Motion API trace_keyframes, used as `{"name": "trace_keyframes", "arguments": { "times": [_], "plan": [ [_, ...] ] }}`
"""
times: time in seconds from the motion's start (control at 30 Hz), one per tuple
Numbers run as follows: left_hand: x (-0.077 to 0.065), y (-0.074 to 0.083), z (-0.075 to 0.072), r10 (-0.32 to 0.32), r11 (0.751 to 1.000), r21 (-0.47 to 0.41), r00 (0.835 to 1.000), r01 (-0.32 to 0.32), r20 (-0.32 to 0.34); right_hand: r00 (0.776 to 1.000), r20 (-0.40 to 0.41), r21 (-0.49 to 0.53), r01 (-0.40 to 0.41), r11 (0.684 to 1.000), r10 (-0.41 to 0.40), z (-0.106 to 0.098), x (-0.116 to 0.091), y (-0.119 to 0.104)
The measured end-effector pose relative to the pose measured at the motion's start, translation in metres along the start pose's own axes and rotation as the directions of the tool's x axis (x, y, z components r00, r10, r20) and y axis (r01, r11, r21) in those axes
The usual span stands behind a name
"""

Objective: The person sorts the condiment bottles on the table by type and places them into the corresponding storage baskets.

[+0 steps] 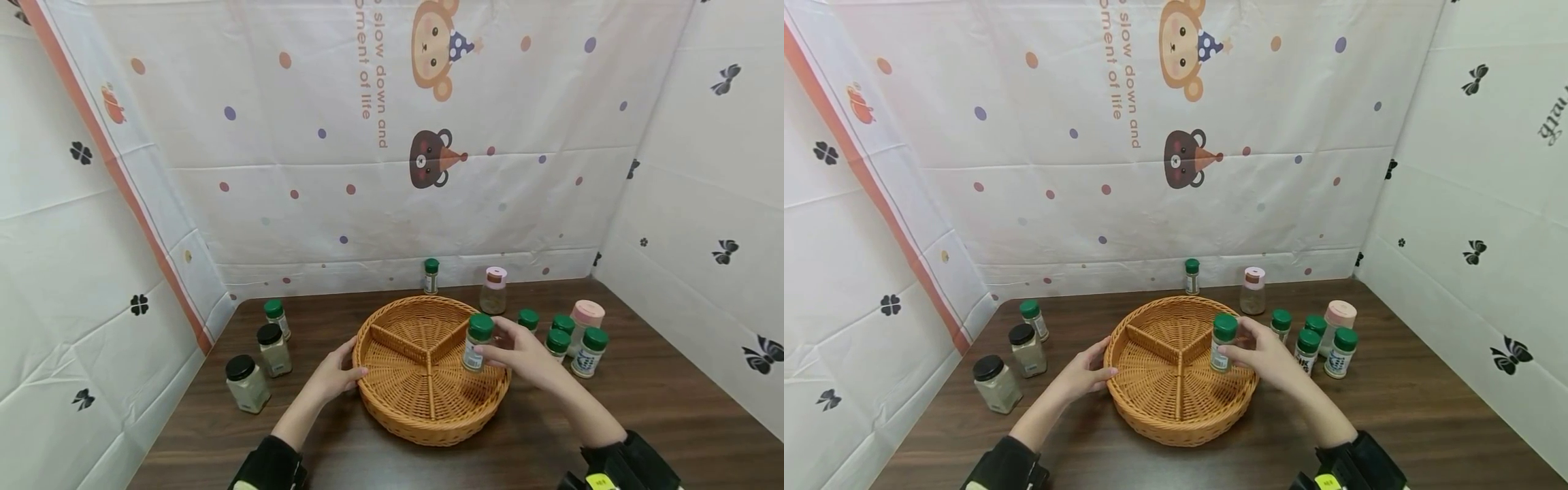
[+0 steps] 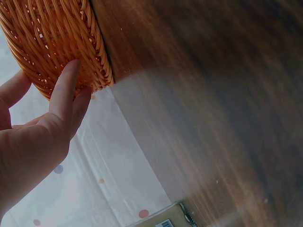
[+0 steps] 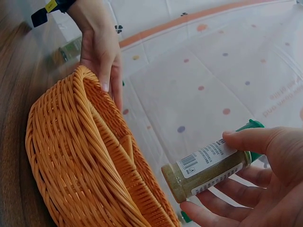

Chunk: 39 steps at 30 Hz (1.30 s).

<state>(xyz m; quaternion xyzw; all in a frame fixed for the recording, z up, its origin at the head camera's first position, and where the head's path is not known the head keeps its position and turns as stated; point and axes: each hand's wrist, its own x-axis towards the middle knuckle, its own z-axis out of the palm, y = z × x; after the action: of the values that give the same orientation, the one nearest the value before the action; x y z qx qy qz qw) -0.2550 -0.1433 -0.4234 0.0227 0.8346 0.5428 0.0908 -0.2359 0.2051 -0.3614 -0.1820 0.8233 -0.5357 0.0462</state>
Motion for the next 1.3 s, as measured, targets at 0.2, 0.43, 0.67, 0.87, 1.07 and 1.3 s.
{"name": "trace_keyframes", "arguments": {
  "times": [0.2, 0.43, 0.67, 0.87, 1.07, 1.3],
  "plan": [
    [-0.001, 0.001, 0.000, 0.005, 1.000, 0.011, 1.000, -0.005, 0.002, 1.000, -0.001, -0.017, -0.025, 1.000, 0.025, 0.003, 0.004, -0.003],
    [-0.002, 0.003, -0.001, 0.008, 1.000, 0.013, 1.000, -0.008, -0.002, 1.000, 0.006, -0.035, -0.012, 0.999, 0.012, 0.007, 0.010, -0.006],
    [-0.003, 0.003, -0.001, 0.013, 1.000, 0.025, 1.000, -0.013, -0.006, 1.000, 0.018, -0.024, 0.009, 1.000, -0.009, 0.011, 0.016, -0.006],
    [-0.004, 0.003, -0.001, 0.009, 1.000, 0.021, 1.000, -0.009, -0.007, 0.999, 0.039, -0.004, 0.018, 1.000, -0.018, 0.014, 0.020, -0.007],
    [-0.003, 0.002, -0.001, 0.009, 1.000, 0.010, 1.000, -0.009, 0.001, 0.997, 0.070, 0.048, 0.025, 0.999, -0.028, 0.015, 0.024, -0.007],
    [-0.002, 0.002, 0.000, 0.013, 1.000, 0.009, 1.000, -0.013, 0.005, 0.997, 0.069, 0.028, 0.018, 0.999, -0.020, 0.018, 0.029, -0.007]
  ]
}}
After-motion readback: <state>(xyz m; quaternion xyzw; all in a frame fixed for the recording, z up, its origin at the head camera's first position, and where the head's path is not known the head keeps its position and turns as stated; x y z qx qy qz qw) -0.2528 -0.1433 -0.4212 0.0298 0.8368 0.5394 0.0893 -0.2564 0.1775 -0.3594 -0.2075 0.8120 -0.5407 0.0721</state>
